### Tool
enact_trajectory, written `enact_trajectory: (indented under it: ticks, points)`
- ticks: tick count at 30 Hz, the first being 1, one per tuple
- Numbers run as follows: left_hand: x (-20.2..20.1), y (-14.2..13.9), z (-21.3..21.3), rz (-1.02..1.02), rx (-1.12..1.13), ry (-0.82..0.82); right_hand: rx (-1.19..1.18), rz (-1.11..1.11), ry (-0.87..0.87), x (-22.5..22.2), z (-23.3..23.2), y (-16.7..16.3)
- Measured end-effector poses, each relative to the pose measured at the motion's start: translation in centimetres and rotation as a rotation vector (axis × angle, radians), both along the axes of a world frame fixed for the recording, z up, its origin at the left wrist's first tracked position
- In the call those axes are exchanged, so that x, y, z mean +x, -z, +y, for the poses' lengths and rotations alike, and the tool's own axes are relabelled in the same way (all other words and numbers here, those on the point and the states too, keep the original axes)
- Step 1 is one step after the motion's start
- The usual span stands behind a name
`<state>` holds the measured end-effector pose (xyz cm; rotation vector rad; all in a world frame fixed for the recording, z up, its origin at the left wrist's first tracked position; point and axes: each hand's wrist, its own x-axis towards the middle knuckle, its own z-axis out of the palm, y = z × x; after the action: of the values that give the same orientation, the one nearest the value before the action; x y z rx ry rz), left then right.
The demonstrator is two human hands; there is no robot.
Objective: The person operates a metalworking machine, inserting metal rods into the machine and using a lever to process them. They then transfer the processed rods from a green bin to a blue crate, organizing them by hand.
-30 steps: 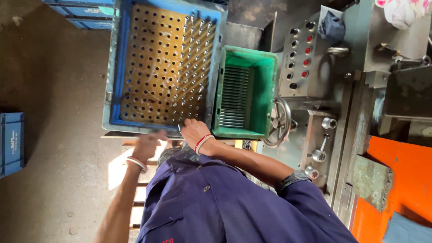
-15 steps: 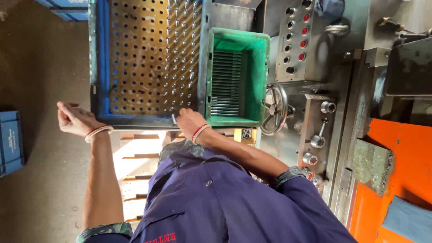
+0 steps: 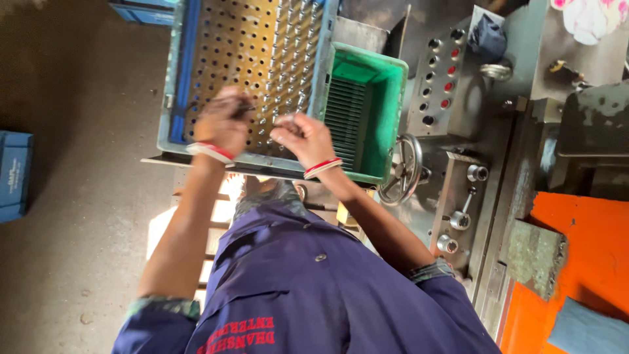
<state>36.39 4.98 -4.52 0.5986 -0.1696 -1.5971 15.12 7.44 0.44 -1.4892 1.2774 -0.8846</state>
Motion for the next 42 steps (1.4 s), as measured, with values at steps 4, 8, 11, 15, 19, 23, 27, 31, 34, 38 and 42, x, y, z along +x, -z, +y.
enact_trajectory:
  ticks: [4,8,11,15,19,23,27,31,34,38,42]
  points:
    - [-7.3,-1.4,-0.6,-0.086,-0.009,0.197,-0.123,-0.209,0.125,-2.5,-1.2,-0.3]
    - [-11.1,-3.5,-0.3,-0.114,0.022,0.400,-0.081,-0.148,0.198,-6.7,-0.9,-0.9]
    - [-11.6,-5.1,0.0,-0.513,-0.027,0.564,0.160,-0.219,0.225,-8.6,-1.1,-1.9]
    - [-10.5,-5.8,0.2,-1.136,-0.437,0.650,0.327,-0.386,0.256,-8.7,-2.6,-3.4]
    - [-8.5,-4.2,-1.8,-1.136,-0.869,0.281,0.141,-0.282,0.139,-7.2,-3.8,-3.9]
    - [-3.5,-1.4,-2.8,-0.674,-0.016,0.618,-0.387,0.421,-0.269,-4.3,-3.1,-1.8]
    - [-0.3,-0.3,-2.6,-0.448,0.086,0.593,-0.513,1.076,-0.738,-0.6,-2.2,2.2]
    - [0.6,-0.1,-2.6,-0.304,0.128,0.417,-0.481,1.157,-0.855,1.3,-2.1,3.5]
    - [-0.1,-0.1,-2.5,-0.339,0.200,0.348,-0.454,0.952,-0.718,-0.2,-2.0,1.7]
    - [-3.2,-0.2,-1.4,-0.156,0.192,0.379,-0.308,0.502,-0.239,-3.5,-1.3,-5.6]
    - [-9.2,-0.8,-1.8,0.272,0.232,0.531,-0.005,0.086,0.113,-4.4,-0.8,-10.1]
